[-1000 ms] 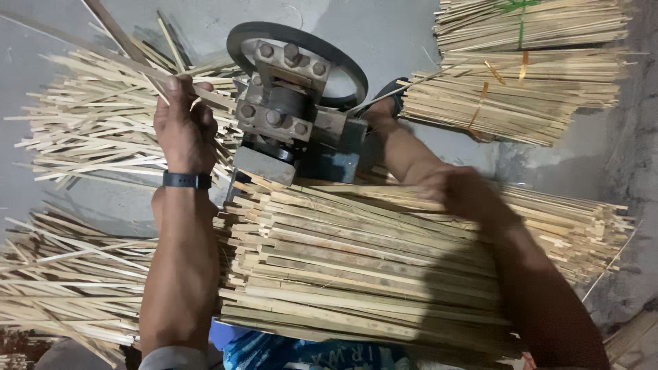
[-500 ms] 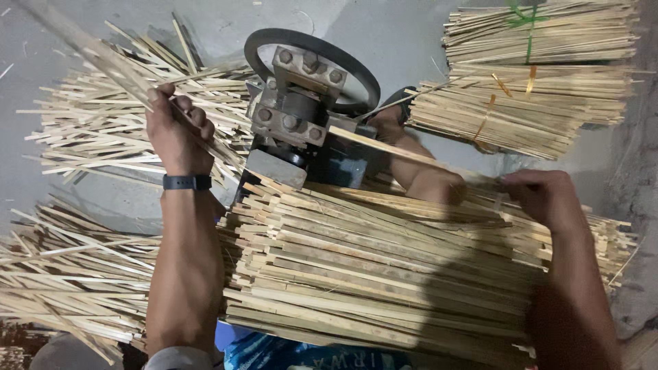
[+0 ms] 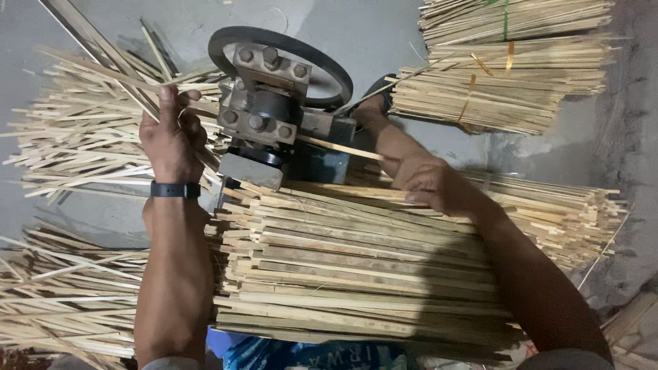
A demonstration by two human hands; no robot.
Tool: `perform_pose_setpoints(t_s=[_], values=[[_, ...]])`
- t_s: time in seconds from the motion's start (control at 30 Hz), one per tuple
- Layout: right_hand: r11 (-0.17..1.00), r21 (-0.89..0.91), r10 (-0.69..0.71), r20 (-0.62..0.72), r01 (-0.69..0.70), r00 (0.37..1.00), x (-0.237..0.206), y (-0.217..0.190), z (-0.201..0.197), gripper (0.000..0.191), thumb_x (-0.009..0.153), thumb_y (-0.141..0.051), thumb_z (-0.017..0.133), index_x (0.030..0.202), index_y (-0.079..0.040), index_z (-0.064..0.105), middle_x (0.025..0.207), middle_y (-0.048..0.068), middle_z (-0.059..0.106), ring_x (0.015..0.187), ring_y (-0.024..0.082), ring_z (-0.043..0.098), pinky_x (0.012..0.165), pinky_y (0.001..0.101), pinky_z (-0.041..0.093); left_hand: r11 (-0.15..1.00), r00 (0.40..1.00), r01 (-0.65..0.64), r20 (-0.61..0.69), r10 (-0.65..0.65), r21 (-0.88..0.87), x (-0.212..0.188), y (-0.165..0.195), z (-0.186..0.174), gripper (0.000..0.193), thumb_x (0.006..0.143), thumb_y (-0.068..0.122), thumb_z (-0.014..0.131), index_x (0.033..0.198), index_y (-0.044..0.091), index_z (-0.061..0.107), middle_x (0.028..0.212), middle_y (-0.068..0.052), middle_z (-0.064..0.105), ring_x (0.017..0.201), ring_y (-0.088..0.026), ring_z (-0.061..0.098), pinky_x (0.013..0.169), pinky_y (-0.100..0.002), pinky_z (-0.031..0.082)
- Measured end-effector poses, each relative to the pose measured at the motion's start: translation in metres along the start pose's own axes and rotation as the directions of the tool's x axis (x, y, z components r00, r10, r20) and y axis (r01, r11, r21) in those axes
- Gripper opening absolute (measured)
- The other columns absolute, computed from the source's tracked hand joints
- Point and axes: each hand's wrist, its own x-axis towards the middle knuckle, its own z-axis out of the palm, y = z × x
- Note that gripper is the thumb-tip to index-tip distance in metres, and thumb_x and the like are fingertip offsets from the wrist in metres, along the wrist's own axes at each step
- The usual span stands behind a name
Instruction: The person sits on the floor and uses a bench grinder to smooth thin bamboo sticks. They feed each stick through the grinding wheel one at a time, then place the finished sticks into a pile on their lap. The person also handles a bundle of sticks tied with a red ribbon.
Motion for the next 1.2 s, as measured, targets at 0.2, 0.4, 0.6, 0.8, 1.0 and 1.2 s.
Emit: perform_pose_setpoints(t_s=[0.2, 0.4, 0.6, 0.8, 1.0, 1.2], values=[[0.681, -0.037, 0.732, 0.024, -0.732, 0.680, -0.009, -0.020, -0.024, 0.015, 0.087, -0.020, 0.078, 0.097, -0.009, 0.079, 0.084, 0.009, 0.079, 0.073, 0.021, 0.074, 0.070, 0.0364, 0.061, 0.999, 1.000, 0.006, 0.011, -0.005, -0.036, 0.007, -0.008, -0.007, 0.031, 0.108, 0.037, 0.064, 0.117, 0.008, 0.058, 0.101, -0.007, 0.071, 0.064, -0.010, 0.051, 0.047, -0.023, 0.038], [0.813, 0.004, 0.576, -0.148, -0.582, 0.804, -0.047, -0.006, -0.067, 0.014, 0.084, -0.016, 0.081, 0.095, -0.008, 0.081, 0.078, 0.007, 0.077, 0.062, 0.019, 0.072, 0.057, 0.0340, 0.058, 0.982, 0.994, -0.086, -0.076, 0.074, -0.166, 0.022, -0.014, -0.035, 0.031, 0.112, 0.035, 0.058, 0.125, 0.007, 0.060, 0.094, -0.007, 0.064, 0.071, -0.014, 0.056, 0.055, -0.029, 0.046], [0.925, 0.043, 0.374, -0.287, -0.379, 0.882, -0.067, 0.024, -0.066, 0.006, 0.090, -0.009, 0.078, 0.096, -0.007, 0.079, 0.088, 0.007, 0.077, 0.074, 0.014, 0.073, 0.062, 0.0272, 0.060, 0.963, 0.989, -0.061, -0.144, 0.023, -0.261, 0.020, -0.015, -0.042, 0.040, 0.110, 0.043, 0.050, 0.123, 0.005, 0.055, 0.082, -0.003, 0.052, 0.070, -0.015, 0.056, 0.063, -0.039, 0.061], [0.844, -0.095, 0.484, -0.293, -0.528, 0.825, -0.070, 0.024, -0.062, 0.004, 0.091, -0.010, 0.079, 0.094, -0.008, 0.078, 0.090, 0.008, 0.078, 0.077, 0.014, 0.075, 0.064, 0.0264, 0.063, 0.997, 0.986, -0.043, -0.162, 0.031, -0.070, 0.011, -0.005, -0.024, 0.052, 0.103, 0.054, 0.060, 0.121, 0.005, 0.057, 0.081, -0.005, 0.057, 0.056, -0.011, 0.046, 0.045, -0.026, 0.039], [0.909, 0.072, 0.413, -0.286, -0.410, 0.865, -0.052, 0.007, -0.050, 0.008, 0.093, -0.014, 0.075, 0.099, -0.010, 0.078, 0.087, 0.007, 0.076, 0.072, 0.015, 0.073, 0.062, 0.0277, 0.059, 1.000, 0.990, -0.010, -0.142, 0.009, -0.011, 0.006, -0.003, -0.010, 0.048, 0.095, 0.046, 0.076, 0.118, 0.007, 0.060, 0.093, -0.009, 0.070, 0.055, -0.007, 0.047, 0.043, -0.023, 0.037], [0.918, -0.120, 0.379, -0.012, -0.377, 0.925, -0.003, -0.008, -0.027, 0.023, 0.090, -0.025, 0.072, 0.103, -0.007, 0.077, 0.078, 0.009, 0.076, 0.062, 0.016, 0.074, 0.056, 0.0283, 0.061, 1.000, 0.996, -0.004, -0.084, 0.004, -0.005, 0.005, -0.005, -0.006, 0.038, 0.100, 0.040, 0.074, 0.114, 0.008, 0.058, 0.103, -0.011, 0.075, 0.057, -0.007, 0.048, 0.044, -0.023, 0.037]])
